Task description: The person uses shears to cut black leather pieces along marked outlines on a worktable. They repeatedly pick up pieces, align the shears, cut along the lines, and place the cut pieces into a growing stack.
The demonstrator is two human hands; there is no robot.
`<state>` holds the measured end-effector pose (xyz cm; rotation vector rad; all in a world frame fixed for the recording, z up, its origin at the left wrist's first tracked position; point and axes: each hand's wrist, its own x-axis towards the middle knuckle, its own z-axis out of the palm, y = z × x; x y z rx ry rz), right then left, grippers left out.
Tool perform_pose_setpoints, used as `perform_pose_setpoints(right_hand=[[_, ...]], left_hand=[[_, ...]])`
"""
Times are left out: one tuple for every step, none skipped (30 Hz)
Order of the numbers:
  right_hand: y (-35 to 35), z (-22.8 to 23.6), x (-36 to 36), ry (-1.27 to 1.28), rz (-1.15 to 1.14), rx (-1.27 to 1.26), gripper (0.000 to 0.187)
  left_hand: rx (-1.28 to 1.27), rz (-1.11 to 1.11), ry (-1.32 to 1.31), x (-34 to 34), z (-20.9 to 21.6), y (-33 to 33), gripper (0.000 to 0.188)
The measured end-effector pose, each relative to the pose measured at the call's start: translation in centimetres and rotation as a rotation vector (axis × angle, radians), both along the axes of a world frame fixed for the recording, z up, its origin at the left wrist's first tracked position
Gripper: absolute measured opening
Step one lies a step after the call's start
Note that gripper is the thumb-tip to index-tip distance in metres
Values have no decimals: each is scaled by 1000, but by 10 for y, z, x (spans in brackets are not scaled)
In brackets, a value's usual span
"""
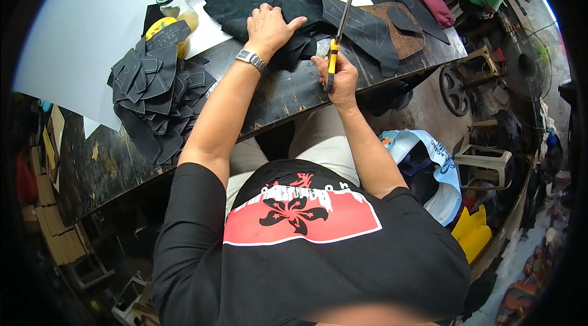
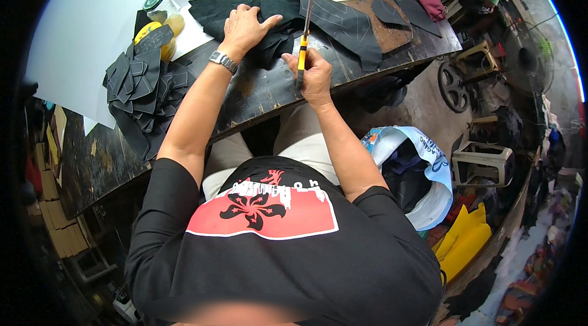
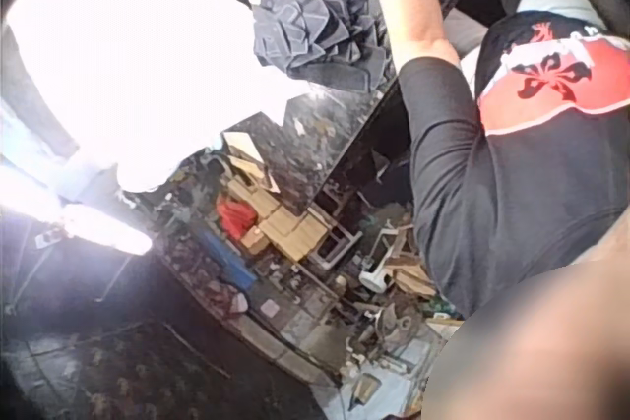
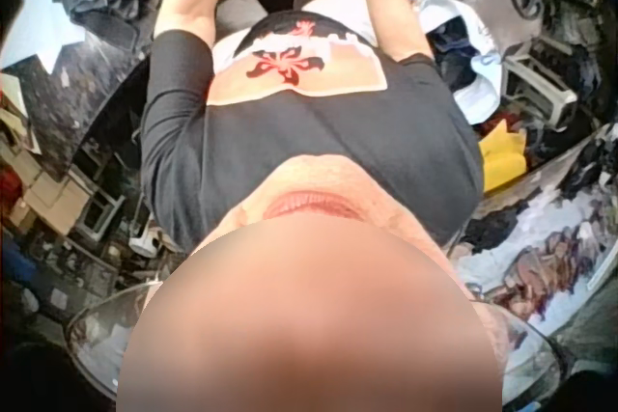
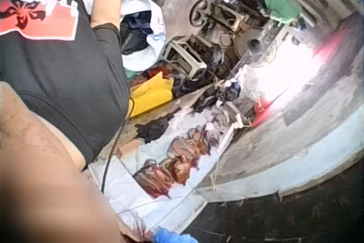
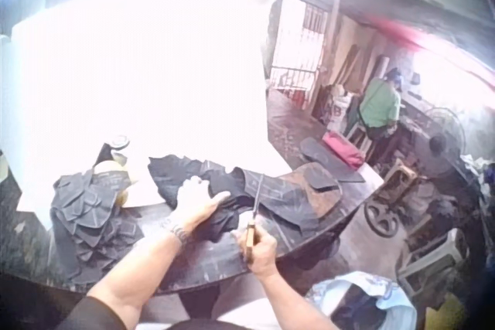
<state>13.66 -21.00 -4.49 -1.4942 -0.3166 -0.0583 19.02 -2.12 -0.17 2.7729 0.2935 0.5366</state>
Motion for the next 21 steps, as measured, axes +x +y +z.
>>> perform_pose_setpoints(right_hand=[[0, 0, 0, 23, 5, 1, 21], [0, -1, 0, 22, -2, -3, 23], [1, -1, 0, 12, -13, -15, 26], [1, -2, 0, 3, -25, -27, 28], [1, -2, 0, 1, -24, -18, 29], [2, -2, 0, -1, -24, -10, 30], [2, -3, 0, -16, -26, -18, 30], [1, -3, 1, -10, -28, -17, 31], [1, -4, 1, -16, -32, -33, 31], [1, -4, 2, -23, -36, -48, 31], [1, -5, 3, -16, -28, -37, 32], [1, -5, 3, -12, -21, -27, 32], [0, -5, 3, -6, -12, -19, 32], [0, -5, 3, -8, -18, -27, 32], [0, -5, 3, -10, -24, -34, 33], [0, -4, 3, -11, -31, -40, 33], [1, -4, 2, -19, -29, -9, 32], [0, -4, 2, -13, -30, -14, 32], [0, -3, 1, -4, -29, -19, 31], [1, -3, 0, 5, -24, -23, 31], [2, -3, 1, 4, -24, -3, 30]], left_hand=[[-7, 5, -39, 2, -3, -2, 55], [-14, 11, -80, 4, -5, -2, 56], [-28, -2, -64, 4, -6, -3, 53], [-41, -15, -49, 3, -7, -2, 51], [-53, -29, -30, 2, -6, -1, 49], [-51, -51, -24, 1, -6, 0, 46], [-48, -72, -11, 0, -5, 1, 43], [-42, -96, -6, -2, -5, 2, 41], [-109, -99, -46, -4, -6, 2, 39], [-171, -106, -94, -6, -7, 3, 37], [-236, -113, -142, -7, -8, 3, 35], [-270, -139, -205, -8, -9, 4, 33], [-309, -160, -267, -10, -10, 5, 32], [-352, -174, -316, -12, -11, 8, 31], [-382, -193, -376, -15, -11, 12, 28], [-412, -186, -396, -18, -9, 19, 26], [-420, -157, -463, -22, -7, 27, 25], [-433, -125, -514, -27, -3, 36, 23], [-437, -55, -556, -33, 1, 45, 22], [-446, 33, -567, -39, 5, 52, 22], [-249, 106, -589, -45, 9, 56, 32]])
